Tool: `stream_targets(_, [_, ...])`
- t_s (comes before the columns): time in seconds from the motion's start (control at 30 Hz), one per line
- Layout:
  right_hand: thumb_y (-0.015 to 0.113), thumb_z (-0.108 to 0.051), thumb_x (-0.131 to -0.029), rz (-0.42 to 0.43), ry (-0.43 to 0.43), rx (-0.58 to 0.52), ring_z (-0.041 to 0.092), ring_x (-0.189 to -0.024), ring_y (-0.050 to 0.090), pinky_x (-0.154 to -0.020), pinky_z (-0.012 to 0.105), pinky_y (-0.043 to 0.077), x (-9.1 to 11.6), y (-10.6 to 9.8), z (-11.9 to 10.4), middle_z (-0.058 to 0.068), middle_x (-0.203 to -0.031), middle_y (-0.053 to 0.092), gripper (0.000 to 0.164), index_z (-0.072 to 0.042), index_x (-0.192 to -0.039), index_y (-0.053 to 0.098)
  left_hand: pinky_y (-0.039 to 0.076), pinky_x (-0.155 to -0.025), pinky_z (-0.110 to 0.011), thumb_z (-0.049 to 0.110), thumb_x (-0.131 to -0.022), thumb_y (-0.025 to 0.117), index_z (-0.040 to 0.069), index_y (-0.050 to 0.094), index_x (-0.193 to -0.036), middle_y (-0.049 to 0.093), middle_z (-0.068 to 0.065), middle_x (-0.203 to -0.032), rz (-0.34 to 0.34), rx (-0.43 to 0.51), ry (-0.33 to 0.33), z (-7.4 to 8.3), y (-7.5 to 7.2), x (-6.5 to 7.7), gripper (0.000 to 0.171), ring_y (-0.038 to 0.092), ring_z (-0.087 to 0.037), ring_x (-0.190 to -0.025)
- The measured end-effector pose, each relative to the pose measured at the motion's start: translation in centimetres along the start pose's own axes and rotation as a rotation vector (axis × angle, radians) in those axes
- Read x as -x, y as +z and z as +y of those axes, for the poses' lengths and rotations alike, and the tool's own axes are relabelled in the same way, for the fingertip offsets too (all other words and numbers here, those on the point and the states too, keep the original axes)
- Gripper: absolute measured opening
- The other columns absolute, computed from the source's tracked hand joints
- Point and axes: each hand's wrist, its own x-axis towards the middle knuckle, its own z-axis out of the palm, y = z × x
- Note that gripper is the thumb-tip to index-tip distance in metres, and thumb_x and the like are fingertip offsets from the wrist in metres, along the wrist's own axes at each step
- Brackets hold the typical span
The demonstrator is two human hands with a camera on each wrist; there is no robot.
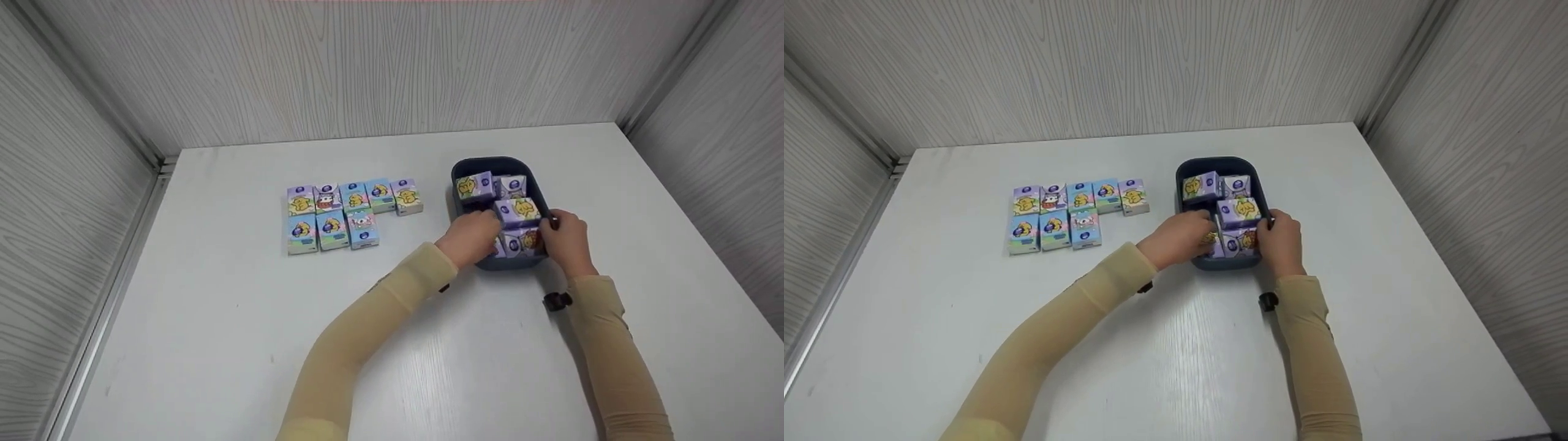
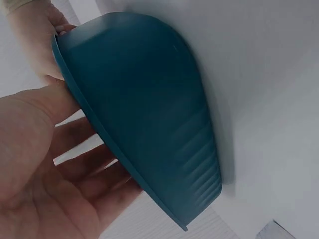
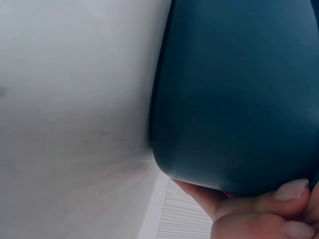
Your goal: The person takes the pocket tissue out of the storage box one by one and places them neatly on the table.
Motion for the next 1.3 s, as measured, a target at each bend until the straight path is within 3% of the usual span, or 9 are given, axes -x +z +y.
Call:
stream_targets(0.27, [0.041, -0.019, -0.099, -0.009, 0.005, 0.003, 0.027, -0.086, 0.059, -0.066, 0.03, 0.051, 0.1, -0.1, 0.0, 0.023, -0.106, 0.062, 0.041, 0.006, -0.131, 0.051, 0.049, -0.087, -0.032, 0.027, -0.092, 0.065, 0.01, 0.063, -0.119, 0.064, -0.004, -0.112, -0.063, 0.02, 0.013, 0.3, 0.4, -0.8, 0.032, 0.059, -0.019, -0.101])
stream_targets(0.53, [0.043, -0.017, -0.098, 0.029, -0.035, 0.019, 0.024, -0.074, 0.059, -0.057, 0.026, 0.049, 0.0, 0.2, 0.2, 0.021, -0.095, 0.064, 0.039, 0.006, -0.128, 0.054, 0.041, -0.096, -0.045, 0.032, -0.085, 0.073, 0.014, 0.062, -0.118, 0.064, -0.003, -0.114, -0.062, 0.034, -0.065, 0.3, 0.7, -1.8, 0.039, 0.058, -0.022, -0.104])
stream_targets(0.8, [0.043, -0.018, -0.098, 0.019, -0.016, 0.014, 0.025, -0.078, 0.06, -0.059, 0.026, 0.05, -0.2, 0.1, 0.3, 0.022, -0.099, 0.064, 0.04, 0.005, -0.13, 0.053, 0.047, -0.085, -0.04, 0.036, -0.086, 0.071, 0.012, 0.059, -0.122, 0.062, -0.005, -0.113, -0.034, 0.038, -0.045, 0.2, 0.7, -1.9, 0.045, 0.058, -0.024, -0.102])
stream_targets(1.03, [0.041, -0.018, -0.098, -0.005, 0.005, -0.002, 0.025, -0.08, 0.06, -0.062, 0.027, 0.05, -0.3, -0.1, 0.2, 0.021, -0.1, 0.063, 0.041, 0.005, -0.13, 0.052, 0.046, -0.089, -0.039, 0.035, -0.082, 0.075, 0.01, 0.055, -0.126, 0.059, -0.008, -0.117, 0.014, 0.0, -0.03, 0.0, 0.0, -1.9, 0.055, 0.054, -0.025, -0.106])
stream_targets(1.3, [0.041, -0.019, -0.099, -0.006, -0.002, -0.002, 0.026, -0.085, 0.059, -0.064, 0.028, 0.05, -0.1, -0.1, 0.2, 0.022, -0.104, 0.062, 0.041, 0.005, -0.129, 0.053, 0.037, -0.103, -0.038, 0.035, -0.082, 0.075, 0.011, 0.044, -0.141, 0.051, -0.009, -0.135, 0.044, 0.096, -0.04, -0.5, -2.3, -0.9, 0.071, 0.047, -0.026, -0.121])
